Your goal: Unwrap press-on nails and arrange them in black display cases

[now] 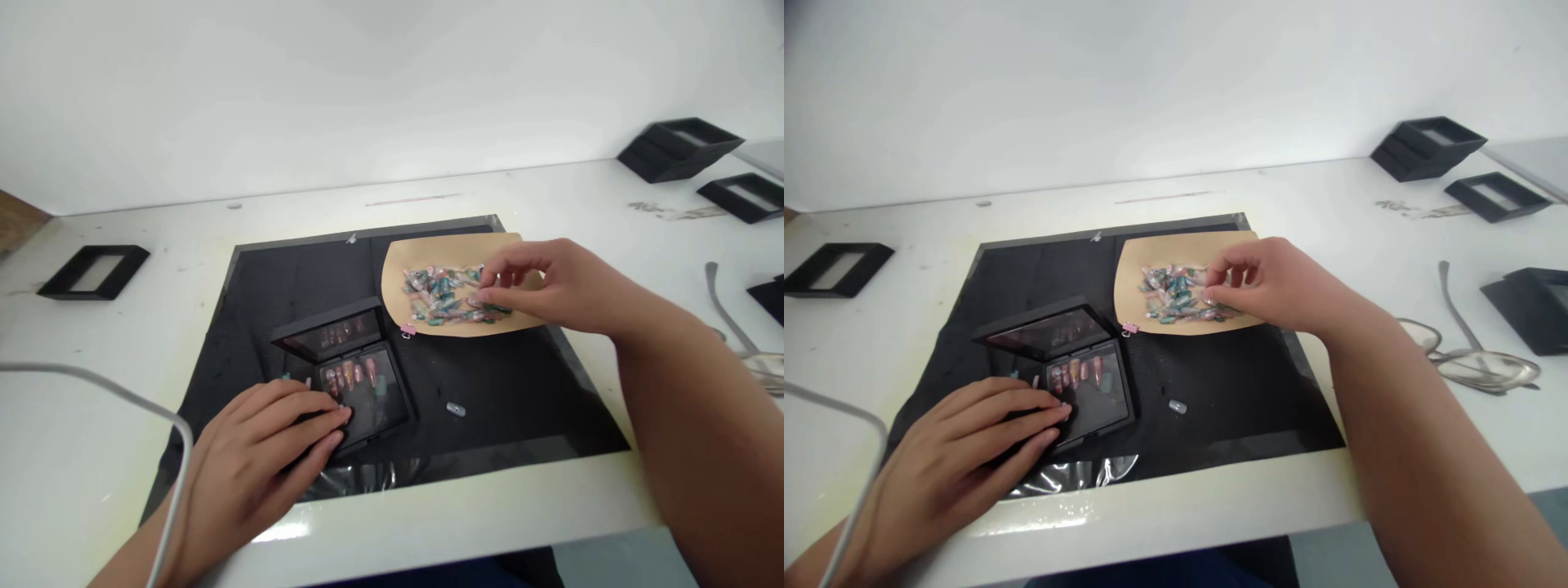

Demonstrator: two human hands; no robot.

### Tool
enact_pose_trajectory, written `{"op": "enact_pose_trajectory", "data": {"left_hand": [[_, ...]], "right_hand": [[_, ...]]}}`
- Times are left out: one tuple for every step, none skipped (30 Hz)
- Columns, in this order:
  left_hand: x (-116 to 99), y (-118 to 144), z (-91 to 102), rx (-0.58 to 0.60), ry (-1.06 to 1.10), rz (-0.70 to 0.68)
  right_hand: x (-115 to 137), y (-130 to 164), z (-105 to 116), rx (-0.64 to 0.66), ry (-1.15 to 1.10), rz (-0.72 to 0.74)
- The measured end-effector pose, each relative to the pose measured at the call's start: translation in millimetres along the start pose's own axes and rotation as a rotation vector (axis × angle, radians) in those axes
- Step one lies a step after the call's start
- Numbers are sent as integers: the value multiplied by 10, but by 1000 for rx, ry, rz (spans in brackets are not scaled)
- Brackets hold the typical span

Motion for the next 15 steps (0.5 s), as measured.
{"op": "enact_pose_trajectory", "data": {"left_hand": [[-3,1,3,1,-1,-1],[-8,0,8,1,-2,-2],[-16,-3,17,-1,-4,-8],[-25,-7,26,-4,-5,-14],[-32,-12,37,-8,-7,-18],[-36,-18,45,-10,-9,-19],[-40,-23,50,-11,-12,-21],[-44,-27,52,-11,-16,-23],[-46,-28,55,-12,-19,-24],[-48,-28,56,-13,-22,-25],[-49,-27,58,-15,-22,-25],[-46,-24,58,-15,-19,-21],[-45,-22,59,-16,-13,-18],[-41,-20,58,-15,-4,-14],[-38,-19,57,-13,6,-9]], "right_hand": [[20,9,23,-15,-7,15],[37,16,43,-27,-13,28],[50,20,57,-36,-21,39],[58,21,63,-38,-31,48],[65,20,64,-36,-45,60],[69,16,63,-34,-67,74],[70,10,58,-31,-96,87],[70,2,47,-25,-132,99],[71,-7,35,-19,-172,110],[79,-16,19,-10,-216,120],[96,-24,1,0,-263,134],[124,-30,-21,12,-310,147],[159,-32,-42,24,-353,160],[200,-30,-64,37,-391,170],[244,-26,-89,52,-424,177]]}}
Point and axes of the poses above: each hand's wrist, its own y-axis away from the middle knuckle, its own z-axis out of the back of the hand, x = y × z, the point moved 10 cm from there along -y, towards the middle knuckle, and after that the axes turned 11 degrees about x, right-handed, at the moved point
